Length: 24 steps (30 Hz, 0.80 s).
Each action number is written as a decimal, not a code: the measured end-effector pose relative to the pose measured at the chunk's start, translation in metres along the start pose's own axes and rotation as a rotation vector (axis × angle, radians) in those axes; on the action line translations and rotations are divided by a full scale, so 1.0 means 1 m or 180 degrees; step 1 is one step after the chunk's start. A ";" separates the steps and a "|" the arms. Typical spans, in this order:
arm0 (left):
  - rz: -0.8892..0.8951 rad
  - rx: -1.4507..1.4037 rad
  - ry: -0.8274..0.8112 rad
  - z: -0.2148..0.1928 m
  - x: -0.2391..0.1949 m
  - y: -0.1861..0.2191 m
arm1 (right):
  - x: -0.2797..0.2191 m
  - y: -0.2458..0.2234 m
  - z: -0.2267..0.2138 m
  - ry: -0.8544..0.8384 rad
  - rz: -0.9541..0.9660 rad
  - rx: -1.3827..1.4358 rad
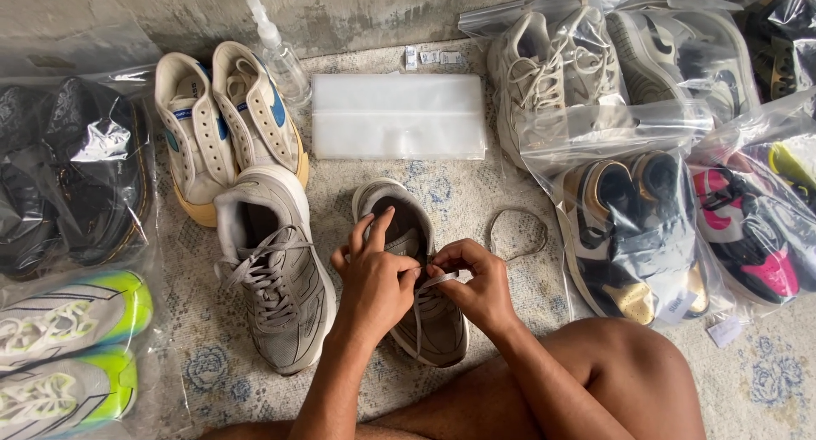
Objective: The person sits on a rug surrounded by several pairs of shoes in plastic bags and laces a gray sneaker. They thread the laces through the eyelets, pull them tight, and tie a knot.
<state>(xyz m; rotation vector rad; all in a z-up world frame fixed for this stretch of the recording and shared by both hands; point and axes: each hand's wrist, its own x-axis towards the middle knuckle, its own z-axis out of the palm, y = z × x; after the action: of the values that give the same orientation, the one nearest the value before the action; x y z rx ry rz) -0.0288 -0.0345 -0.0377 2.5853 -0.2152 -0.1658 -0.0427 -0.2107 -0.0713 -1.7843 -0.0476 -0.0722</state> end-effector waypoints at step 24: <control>-0.0510 0.0270 0.0899 -0.072 -0.026 -0.027 | 0.005 -0.009 -0.013 -0.0566 -0.0911 -0.0686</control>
<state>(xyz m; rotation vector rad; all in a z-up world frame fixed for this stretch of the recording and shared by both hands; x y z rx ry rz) -0.0399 0.0292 0.0119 2.6718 0.0901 0.1544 -0.0385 -0.2212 -0.0591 -1.9847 -0.4377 -0.1279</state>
